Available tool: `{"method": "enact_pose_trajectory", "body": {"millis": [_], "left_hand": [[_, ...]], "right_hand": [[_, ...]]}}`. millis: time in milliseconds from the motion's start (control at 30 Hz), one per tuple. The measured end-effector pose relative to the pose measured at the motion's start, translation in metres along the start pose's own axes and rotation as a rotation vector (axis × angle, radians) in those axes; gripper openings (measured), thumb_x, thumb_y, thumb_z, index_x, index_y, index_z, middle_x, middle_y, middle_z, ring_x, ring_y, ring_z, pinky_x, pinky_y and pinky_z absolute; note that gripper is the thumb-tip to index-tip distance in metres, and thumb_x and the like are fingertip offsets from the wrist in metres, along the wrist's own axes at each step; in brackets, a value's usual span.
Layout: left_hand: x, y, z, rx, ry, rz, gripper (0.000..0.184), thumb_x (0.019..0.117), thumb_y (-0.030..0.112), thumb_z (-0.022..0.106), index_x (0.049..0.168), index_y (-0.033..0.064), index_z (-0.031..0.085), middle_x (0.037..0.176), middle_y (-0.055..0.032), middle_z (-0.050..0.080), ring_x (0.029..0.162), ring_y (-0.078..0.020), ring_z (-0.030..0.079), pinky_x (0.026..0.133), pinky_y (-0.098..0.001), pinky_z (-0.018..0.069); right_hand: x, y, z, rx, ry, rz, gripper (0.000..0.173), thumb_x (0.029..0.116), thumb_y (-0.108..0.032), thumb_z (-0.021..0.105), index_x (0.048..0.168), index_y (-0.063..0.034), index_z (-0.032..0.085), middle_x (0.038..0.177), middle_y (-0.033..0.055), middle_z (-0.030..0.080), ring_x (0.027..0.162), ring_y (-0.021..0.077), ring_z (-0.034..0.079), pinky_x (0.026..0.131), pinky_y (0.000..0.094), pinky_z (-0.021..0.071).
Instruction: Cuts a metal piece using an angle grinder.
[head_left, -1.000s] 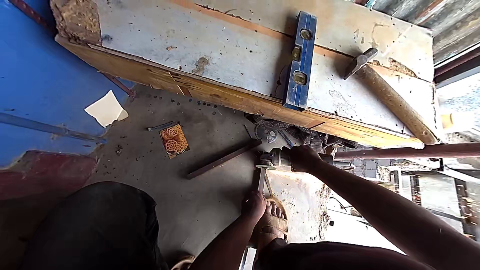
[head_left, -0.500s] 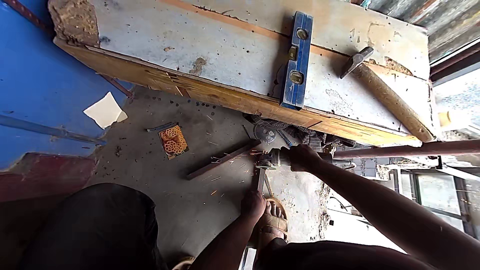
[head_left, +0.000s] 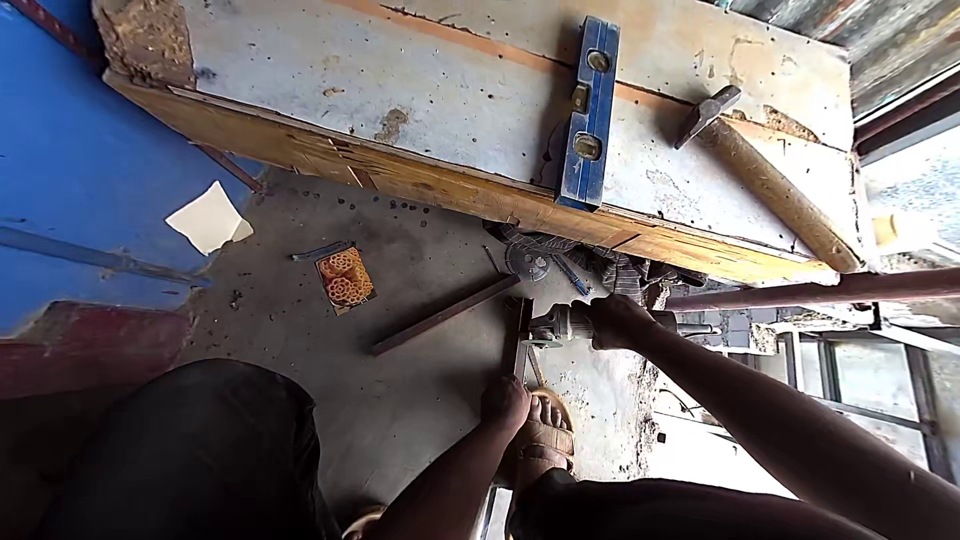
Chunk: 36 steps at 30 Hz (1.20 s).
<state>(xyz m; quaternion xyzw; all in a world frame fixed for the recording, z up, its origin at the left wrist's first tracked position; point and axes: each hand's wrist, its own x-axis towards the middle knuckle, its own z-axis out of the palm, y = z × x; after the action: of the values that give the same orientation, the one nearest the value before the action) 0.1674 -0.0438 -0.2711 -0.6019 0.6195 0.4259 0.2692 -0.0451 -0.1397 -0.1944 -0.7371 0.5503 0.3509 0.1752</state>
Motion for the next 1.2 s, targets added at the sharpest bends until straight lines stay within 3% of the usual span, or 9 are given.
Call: {"method": "enact_pose_trajectory", "body": {"millis": [433,933,1200], "left_hand": [[-0.001,-0.002,-0.001,-0.013,-0.011,0.008,0.052,0.1075,0.039,0.04,0.137,0.0008,0.057,0.136,-0.0168,0.064,0.127,-0.0296,0.062,0.102,-0.049,0.0524],[0.0,-0.003,-0.002,-0.007,-0.006,0.008,0.053,0.1063,0.041,0.041,0.136,0.0,0.058,0.135,-0.0167,0.064,0.127,-0.0293,0.062,0.102,-0.0479,0.0528],[-0.001,-0.001,-0.003,-0.023,-0.016,0.004,0.052,0.1065,0.04,0.042,0.137,-0.0001,0.058,0.136,-0.0173,0.064,0.129,-0.0295,0.061,0.103,-0.0486,0.0518]], "right_hand": [[0.006,-0.004,-0.001,-0.002,-0.009,-0.001,0.068,0.0698,-0.034,0.084,0.131,-0.0211,0.057,0.093,0.011,0.069,0.086,0.032,0.07,0.072,0.0528,0.0553],[0.004,-0.004,0.007,0.046,0.005,0.005,0.072,0.0723,-0.036,0.083,0.137,-0.021,0.056,0.1,0.0109,0.07,0.093,0.0319,0.07,0.079,0.0528,0.0553],[-0.004,-0.014,-0.004,0.051,0.0,-0.016,0.057,0.0759,-0.029,0.082,0.127,-0.0139,0.061,0.096,0.0131,0.069,0.091,0.0337,0.069,0.076,0.0538,0.0543]]}}
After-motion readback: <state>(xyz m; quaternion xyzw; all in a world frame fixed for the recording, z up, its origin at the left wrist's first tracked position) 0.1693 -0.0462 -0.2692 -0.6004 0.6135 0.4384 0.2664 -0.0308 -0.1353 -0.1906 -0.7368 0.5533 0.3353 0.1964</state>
